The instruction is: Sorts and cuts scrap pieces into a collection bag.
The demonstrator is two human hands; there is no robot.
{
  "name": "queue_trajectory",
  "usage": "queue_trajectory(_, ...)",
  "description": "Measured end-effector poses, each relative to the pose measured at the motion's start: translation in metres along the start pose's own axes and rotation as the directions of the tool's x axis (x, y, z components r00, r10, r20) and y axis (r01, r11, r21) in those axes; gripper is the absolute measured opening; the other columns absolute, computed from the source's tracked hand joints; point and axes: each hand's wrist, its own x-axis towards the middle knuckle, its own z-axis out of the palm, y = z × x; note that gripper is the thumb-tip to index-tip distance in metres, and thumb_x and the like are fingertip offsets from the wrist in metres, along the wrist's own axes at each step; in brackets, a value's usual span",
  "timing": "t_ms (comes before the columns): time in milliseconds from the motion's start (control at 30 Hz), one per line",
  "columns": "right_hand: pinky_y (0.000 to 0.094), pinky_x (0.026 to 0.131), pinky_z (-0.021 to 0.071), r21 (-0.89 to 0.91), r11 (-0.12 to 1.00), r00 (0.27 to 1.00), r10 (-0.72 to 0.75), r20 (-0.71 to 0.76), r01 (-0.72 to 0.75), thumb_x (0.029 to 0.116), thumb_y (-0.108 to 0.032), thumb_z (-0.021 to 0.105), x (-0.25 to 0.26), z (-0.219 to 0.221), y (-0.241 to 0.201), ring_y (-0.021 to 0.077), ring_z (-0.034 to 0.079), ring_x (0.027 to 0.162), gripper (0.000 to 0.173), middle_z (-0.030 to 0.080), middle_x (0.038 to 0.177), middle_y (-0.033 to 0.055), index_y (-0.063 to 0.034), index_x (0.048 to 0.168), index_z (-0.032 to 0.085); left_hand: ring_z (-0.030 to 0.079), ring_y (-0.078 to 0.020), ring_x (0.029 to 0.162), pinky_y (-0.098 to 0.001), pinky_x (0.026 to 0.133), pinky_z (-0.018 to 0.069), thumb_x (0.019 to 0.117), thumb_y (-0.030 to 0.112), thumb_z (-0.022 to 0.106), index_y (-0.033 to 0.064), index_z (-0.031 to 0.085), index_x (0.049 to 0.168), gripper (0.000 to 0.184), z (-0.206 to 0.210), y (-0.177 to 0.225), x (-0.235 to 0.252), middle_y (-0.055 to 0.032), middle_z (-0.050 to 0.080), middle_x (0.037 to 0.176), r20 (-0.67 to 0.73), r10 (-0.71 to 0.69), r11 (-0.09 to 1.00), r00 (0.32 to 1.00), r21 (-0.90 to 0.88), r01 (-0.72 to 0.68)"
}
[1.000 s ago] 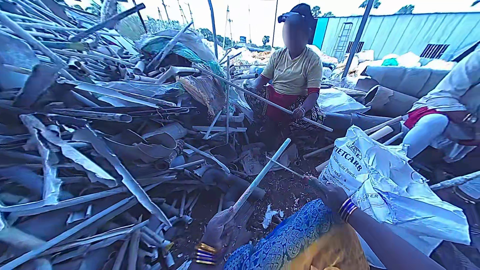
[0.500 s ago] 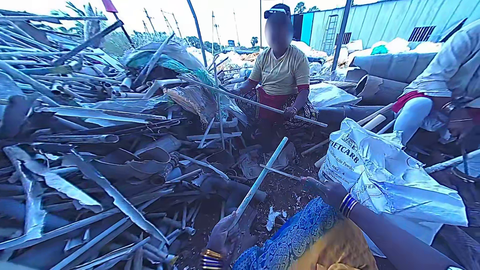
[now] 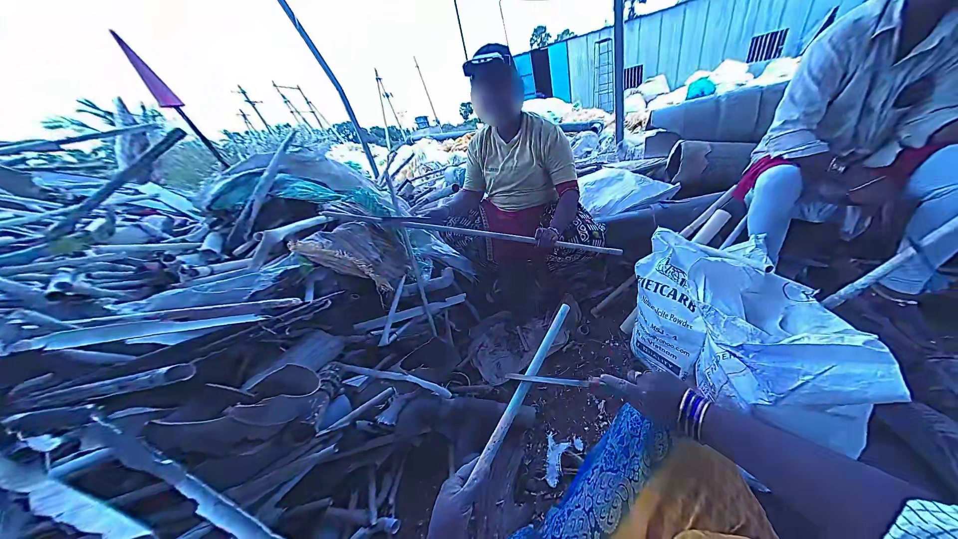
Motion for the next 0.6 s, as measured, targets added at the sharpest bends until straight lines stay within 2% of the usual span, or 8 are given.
queue_trajectory(100, 0.0598, 0.098, 0.0483, 0.108, 0.948, 0.955, 0.295, 0.039, -0.298, 0.1112, -0.028, 0.042, 0.007, -0.014, 0.007, 0.0483, 0.064, 0.115, 0.057, 0.064, 0.126, 0.0315, -0.0223, 0.166, 0.025, 0.046, 0.0014, 0.049, -0.0164, 0.049, 0.0412, 0.1005, 0.004, 0.056, -0.0023, 0.068, 0.113, 0.019, 0.0, -0.001, -0.002, 0.0087, 0.056, 0.061, -0.001, 0.008, 0.997, 1.0, 0.075, -0.008)
queue_trajectory(133, 0.0597, 0.1, 0.0477, 0.125, 0.94, 0.948, 0.314, 0.053, -0.318, 0.1115, -0.029, 0.041, 0.008, -0.016, 0.007, 0.0476, 0.064, 0.117, 0.058, 0.063, 0.129, 0.0307, -0.0225, 0.166, 0.023, 0.046, 0.0018, 0.049, -0.016, 0.049, 0.0408, 0.0998, 0.004, 0.056, -0.0026, 0.068, 0.113, 0.019, -0.001, -0.003, -0.002, 0.0092, 0.055, 0.061, 0.002, 0.018, 0.996, 1.0, 0.082, -0.018)
queue_trajectory(267, 0.0609, 0.089, 0.0518, 0.016, 1.0, 0.997, -0.027, 0.068, 0.026, 0.1096, -0.023, 0.043, 0.001, -0.001, 0.0, 0.0484, 0.068, 0.102, 0.055, 0.067, 0.115, 0.0305, -0.0255, 0.164, 0.032, 0.048, 0.0021, 0.051, -0.0152, 0.051, 0.0422, 0.0998, 0.004, 0.056, -0.0038, 0.067, 0.116, 0.021, -0.004, -0.002, -0.004, 0.008, 0.057, 0.064, -0.013, 0.016, 0.993, 1.0, 0.121, -0.014)
queue_trajectory(300, 0.061, 0.089, 0.0515, 0.034, 0.999, 0.999, 0.008, 0.037, -0.009, 0.1098, -0.024, 0.043, 0.002, 0.0, 0.003, 0.0489, 0.068, 0.102, 0.055, 0.068, 0.114, 0.0311, -0.0243, 0.163, 0.033, 0.048, 0.0019, 0.052, -0.0151, 0.051, 0.0422, 0.1005, 0.004, 0.056, -0.0038, 0.066, 0.117, 0.021, -0.002, 0.0, -0.006, 0.0073, 0.058, 0.067, -0.022, 0.003, 0.991, 1.0, 0.135, 0.0)
queue_trajectory(400, 0.0588, 0.104, 0.0464, 0.194, 0.928, 0.948, 0.315, 0.051, -0.319, 0.1114, -0.029, 0.042, 0.009, -0.012, 0.009, 0.0464, 0.063, 0.12, 0.057, 0.064, 0.131, 0.0293, -0.0236, 0.166, 0.025, 0.049, 0.0021, 0.052, -0.015, 0.052, 0.043, 0.0997, 0.004, 0.057, -0.0034, 0.067, 0.117, 0.021, 0.0, -0.002, -0.006, 0.0066, 0.061, 0.068, -0.027, 0.029, 0.99, 0.999, 0.14, -0.025)
queue_trajectory(467, 0.0597, 0.101, 0.0473, 0.147, 0.958, 0.969, 0.237, 0.078, -0.246, 0.1116, -0.029, 0.041, 0.007, -0.008, 0.005, 0.0472, 0.064, 0.117, 0.057, 0.065, 0.127, 0.0298, -0.0249, 0.166, 0.025, 0.049, 0.0018, 0.052, -0.0157, 0.052, 0.0427, 0.0976, 0.004, 0.059, -0.0047, 0.068, 0.117, 0.023, -0.003, -0.004, -0.002, 0.0048, 0.062, 0.07, -0.036, 0.075, 0.985, 0.997, 0.155, -0.069)
queue_trajectory(533, 0.0607, 0.094, 0.0499, 0.069, 0.994, 0.995, 0.081, 0.06, -0.085, 0.1108, -0.027, 0.042, 0.0, -0.001, 0.001, 0.0491, 0.067, 0.107, 0.055, 0.067, 0.117, 0.031, -0.0248, 0.164, 0.03, 0.054, 0.0032, 0.06, -0.0149, 0.058, 0.0458, 0.0974, 0.003, 0.061, -0.0062, 0.066, 0.121, 0.025, -0.002, 0.003, -0.006, 0.0011, 0.068, 0.082, -0.059, 0.086, 0.975, 0.995, 0.209, -0.072)
queue_trajectory(600, 0.0596, 0.097, 0.0488, 0.11, 0.98, 0.986, 0.161, 0.047, -0.165, 0.111, -0.027, 0.041, -0.003, 0.001, 0.005, 0.0481, 0.065, 0.112, 0.055, 0.066, 0.122, 0.0306, -0.0245, 0.165, 0.029, 0.06, 0.004, 0.071, -0.0144, 0.068, 0.049, 0.0962, 0.002, 0.063, -0.0077, 0.065, 0.123, 0.028, 0.004, 0.005, -0.01, -0.0033, 0.071, 0.093, -0.071, 0.093, 0.96, 0.993, 0.271, -0.07)
